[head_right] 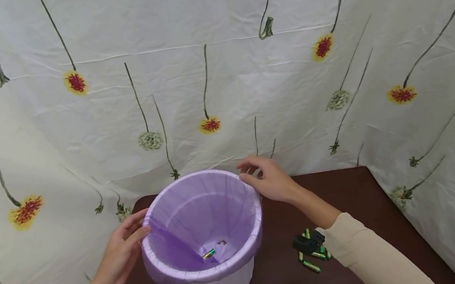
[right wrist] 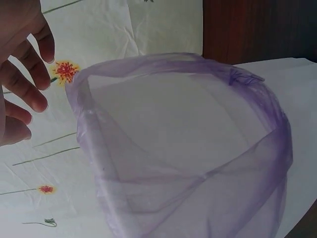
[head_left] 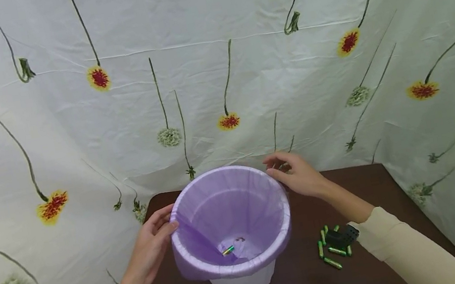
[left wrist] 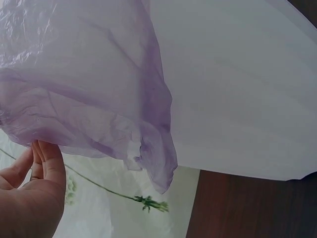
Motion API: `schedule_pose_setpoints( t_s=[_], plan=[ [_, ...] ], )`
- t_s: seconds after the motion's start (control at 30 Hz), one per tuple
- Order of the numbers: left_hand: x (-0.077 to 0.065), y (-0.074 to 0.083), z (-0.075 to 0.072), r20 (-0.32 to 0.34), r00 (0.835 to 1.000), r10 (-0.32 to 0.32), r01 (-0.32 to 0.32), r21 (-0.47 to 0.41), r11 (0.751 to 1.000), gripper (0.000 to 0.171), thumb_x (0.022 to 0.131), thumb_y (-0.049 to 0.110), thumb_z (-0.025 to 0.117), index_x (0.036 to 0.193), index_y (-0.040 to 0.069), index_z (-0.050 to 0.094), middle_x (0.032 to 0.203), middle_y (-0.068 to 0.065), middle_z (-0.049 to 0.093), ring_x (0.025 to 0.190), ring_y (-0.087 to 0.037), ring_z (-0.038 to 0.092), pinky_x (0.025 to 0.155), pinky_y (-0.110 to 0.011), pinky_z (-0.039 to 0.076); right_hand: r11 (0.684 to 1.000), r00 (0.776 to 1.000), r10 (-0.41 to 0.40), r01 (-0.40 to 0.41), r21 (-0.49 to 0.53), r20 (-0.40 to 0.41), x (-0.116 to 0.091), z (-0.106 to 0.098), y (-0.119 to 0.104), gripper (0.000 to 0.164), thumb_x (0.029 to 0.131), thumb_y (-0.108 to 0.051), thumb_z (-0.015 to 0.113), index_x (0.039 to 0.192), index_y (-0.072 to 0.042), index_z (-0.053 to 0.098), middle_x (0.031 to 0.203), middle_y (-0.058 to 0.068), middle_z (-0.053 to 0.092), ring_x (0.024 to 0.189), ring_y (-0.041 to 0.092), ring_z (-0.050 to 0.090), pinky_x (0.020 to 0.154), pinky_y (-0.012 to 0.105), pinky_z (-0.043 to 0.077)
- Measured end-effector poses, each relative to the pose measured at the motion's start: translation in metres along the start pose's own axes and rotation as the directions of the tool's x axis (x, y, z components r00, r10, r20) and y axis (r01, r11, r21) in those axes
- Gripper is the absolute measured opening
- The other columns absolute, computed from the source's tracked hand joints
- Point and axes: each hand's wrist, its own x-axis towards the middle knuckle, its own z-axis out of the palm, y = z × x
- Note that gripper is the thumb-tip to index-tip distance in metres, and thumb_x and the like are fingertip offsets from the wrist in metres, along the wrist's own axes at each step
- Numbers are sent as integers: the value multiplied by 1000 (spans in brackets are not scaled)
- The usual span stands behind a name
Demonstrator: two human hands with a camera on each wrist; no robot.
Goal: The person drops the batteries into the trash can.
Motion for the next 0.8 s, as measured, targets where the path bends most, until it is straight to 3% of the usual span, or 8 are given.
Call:
schedule_pose_setpoints(
  t_s=[0.43, 0.8],
  plan=[
    [3, -2, 2, -4, 1000, 26, -27, -24, 999, 49, 102, -1, 60, 145, -13, 41, 121, -9, 61, 101, -14, 63, 86, -26, 55, 998, 997, 61, -61, -9, -36, -30, -19, 21, 28, 103, -18, 67, 129, -9, 68, 109, 3, 67, 103, 23, 61, 85, 48, 52],
    [1, -3, 3, -15, 1000, 8, -9, -21, 1000, 48, 102, 0, 60, 145, -12, 41, 122, -10, 60, 106, -16, 62, 88, -27, 54, 997, 995, 62, -65, -39, -78, -53, -27, 35, 28, 102, -16, 69, 128, -8, 68, 107, 2, 68, 97, 21, 63, 83, 40, 53]
  ],
)
